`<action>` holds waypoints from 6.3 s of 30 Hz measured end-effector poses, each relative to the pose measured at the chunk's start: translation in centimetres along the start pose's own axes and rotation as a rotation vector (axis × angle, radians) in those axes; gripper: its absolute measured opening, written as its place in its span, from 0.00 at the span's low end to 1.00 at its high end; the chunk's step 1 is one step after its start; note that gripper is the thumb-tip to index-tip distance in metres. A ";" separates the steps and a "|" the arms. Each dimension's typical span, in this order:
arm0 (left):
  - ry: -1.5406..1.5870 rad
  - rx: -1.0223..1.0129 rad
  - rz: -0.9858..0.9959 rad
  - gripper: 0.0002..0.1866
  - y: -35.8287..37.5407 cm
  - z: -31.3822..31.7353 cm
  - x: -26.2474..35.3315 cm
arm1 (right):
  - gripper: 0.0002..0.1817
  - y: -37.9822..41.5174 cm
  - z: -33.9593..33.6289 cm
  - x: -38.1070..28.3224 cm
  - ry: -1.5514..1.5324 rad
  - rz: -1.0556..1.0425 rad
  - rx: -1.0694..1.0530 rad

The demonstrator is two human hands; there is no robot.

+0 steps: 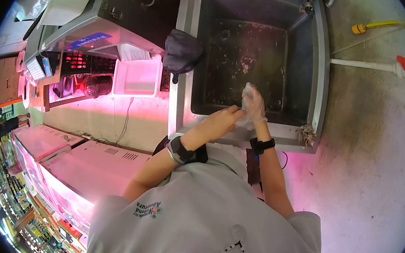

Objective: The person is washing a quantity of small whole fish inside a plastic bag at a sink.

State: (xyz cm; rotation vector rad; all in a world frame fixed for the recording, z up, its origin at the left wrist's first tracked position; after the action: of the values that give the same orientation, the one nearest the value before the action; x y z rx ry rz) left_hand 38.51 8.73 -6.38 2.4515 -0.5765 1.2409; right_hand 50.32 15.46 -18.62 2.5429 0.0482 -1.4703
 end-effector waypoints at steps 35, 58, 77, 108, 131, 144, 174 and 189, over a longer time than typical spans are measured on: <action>-0.011 -0.009 -0.014 0.24 -0.4 0.0 -0.4 | 0.21 -0.8 -0.6 -0.4 0.044 0.050 -0.034; 0.255 0.273 -0.500 0.19 -14.9 4.5 -14.7 | 0.17 -19.0 5.5 16.8 0.701 0.008 -0.331; 0.407 0.190 -0.742 0.19 -15.3 10.8 -24.4 | 0.18 -20.2 11.9 23.7 0.669 0.344 -0.583; 0.401 0.271 -0.718 0.18 -15.0 11.1 -25.6 | 0.32 -20.9 14.2 24.1 0.946 0.169 -0.891; 0.413 0.247 -0.669 0.18 -14.8 11.3 -25.4 | 0.20 -20.5 13.2 23.4 0.913 0.213 -0.806; 0.429 0.242 -0.688 0.18 -15.0 11.0 -25.3 | 0.21 -20.9 13.7 26.2 0.891 0.059 -0.744; 0.407 0.239 -0.678 0.18 -14.9 12.1 -25.5 | 0.25 -20.9 13.9 29.2 0.822 0.023 -0.856; 0.406 0.224 -0.695 0.18 -15.1 11.7 -25.7 | 0.21 -21.3 12.7 23.8 1.017 0.141 -0.835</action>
State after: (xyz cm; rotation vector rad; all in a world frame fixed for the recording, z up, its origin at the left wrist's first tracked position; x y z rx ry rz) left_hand 40.10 21.55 -35.61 2.1497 0.5068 1.4579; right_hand 48.74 32.11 -48.66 2.1766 0.4912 0.0669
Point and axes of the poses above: each hand's wrist, its own y-axis away from the middle knuckle, its own z-axis out of the palm, x = y × z, the point moved 6 cm from there along -y, towards the middle knuckle, and after that the axes turned 1 degree about x, right-handed, at the moved point
